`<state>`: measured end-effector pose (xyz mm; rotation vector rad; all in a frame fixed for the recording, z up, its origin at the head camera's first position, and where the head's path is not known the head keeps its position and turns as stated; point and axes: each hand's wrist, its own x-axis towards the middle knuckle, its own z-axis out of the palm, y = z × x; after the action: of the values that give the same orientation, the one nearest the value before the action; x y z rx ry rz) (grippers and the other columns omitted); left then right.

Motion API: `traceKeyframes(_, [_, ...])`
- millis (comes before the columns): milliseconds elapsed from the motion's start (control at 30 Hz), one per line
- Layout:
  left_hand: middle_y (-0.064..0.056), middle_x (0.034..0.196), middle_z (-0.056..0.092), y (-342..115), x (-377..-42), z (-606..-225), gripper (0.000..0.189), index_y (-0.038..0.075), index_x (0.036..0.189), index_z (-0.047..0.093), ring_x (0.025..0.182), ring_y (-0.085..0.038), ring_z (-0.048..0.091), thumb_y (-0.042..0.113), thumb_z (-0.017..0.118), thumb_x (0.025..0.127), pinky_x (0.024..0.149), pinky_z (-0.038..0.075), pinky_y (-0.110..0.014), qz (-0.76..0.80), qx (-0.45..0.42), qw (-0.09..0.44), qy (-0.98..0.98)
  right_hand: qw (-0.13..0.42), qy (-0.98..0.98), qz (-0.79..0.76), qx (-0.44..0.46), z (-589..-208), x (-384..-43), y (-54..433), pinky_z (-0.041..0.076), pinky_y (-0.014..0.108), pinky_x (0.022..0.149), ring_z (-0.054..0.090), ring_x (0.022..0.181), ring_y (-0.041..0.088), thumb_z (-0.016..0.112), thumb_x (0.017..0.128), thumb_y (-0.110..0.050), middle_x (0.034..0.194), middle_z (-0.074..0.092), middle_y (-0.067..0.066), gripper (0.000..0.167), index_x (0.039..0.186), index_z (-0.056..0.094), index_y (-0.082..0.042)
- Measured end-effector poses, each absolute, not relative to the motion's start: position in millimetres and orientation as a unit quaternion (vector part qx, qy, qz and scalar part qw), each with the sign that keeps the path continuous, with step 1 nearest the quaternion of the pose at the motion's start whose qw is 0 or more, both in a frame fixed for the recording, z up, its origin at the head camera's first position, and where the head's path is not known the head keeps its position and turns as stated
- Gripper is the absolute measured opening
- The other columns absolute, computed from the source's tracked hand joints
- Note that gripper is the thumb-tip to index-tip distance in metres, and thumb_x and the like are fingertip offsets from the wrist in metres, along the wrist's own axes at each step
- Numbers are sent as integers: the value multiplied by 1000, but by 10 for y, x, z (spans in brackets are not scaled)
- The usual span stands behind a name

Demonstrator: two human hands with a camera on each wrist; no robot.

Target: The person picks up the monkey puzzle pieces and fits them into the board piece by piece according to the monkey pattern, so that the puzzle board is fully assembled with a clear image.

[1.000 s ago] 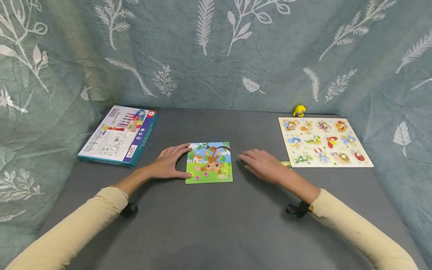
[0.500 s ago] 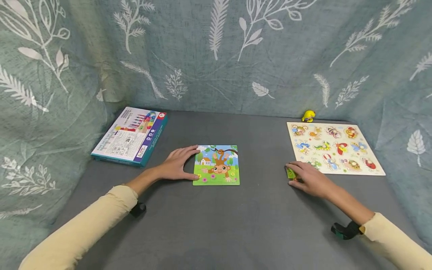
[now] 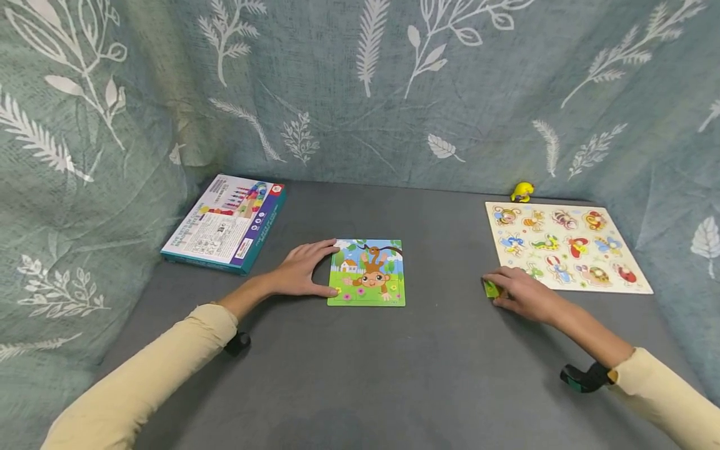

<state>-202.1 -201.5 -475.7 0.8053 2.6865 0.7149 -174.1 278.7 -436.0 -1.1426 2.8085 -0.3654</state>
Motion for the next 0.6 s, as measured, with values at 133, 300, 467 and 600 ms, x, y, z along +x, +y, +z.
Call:
traceKeyframes(133, [-7, 162, 20, -2001, -2003, -4748, 94, 17, 153, 29, 147, -35, 21, 54, 73, 78, 113, 14, -61, 244, 275, 123, 922, 33, 919, -120, -374, -4384, -1745, 2776, 47, 34, 72, 56, 85, 15, 79, 78, -10, 106, 64, 11, 45, 119, 65, 2])
traceKeyframes(300, [-7, 162, 19, -1989, -1984, -4757, 95, 17, 153, 28, 147, -35, 21, 54, 73, 78, 114, 14, -60, 239, 276, 131, 922, 31, 919, -116, -376, -4416, -1740, 2761, 48, 33, 72, 56, 86, 14, 80, 77, -11, 102, 63, 9, 45, 118, 66, 0])
traceKeyframes(467, [-7, 162, 18, -2010, -1995, -4756, 94, 17, 153, 28, 147, -34, 20, 52, 74, 78, 114, 13, -60, 241, 271, 130, 923, 27, 917, -117, -381, -4403, -1756, 2740, 46, 30, 68, 53, 81, 11, 80, 77, -10, 98, 61, 7, 42, 116, 67, 0])
traceKeyframes(600, [-6, 163, 18, -2019, -2014, -4733, 94, 17, 153, 28, 148, -34, 19, 52, 73, 79, 114, 13, -60, 240, 273, 130, 922, 30, 919, -114, -377, -4377, -1773, 2730, 46, 30, 69, 53, 82, 11, 80, 77, -10, 98, 62, 7, 43, 116, 67, -1])
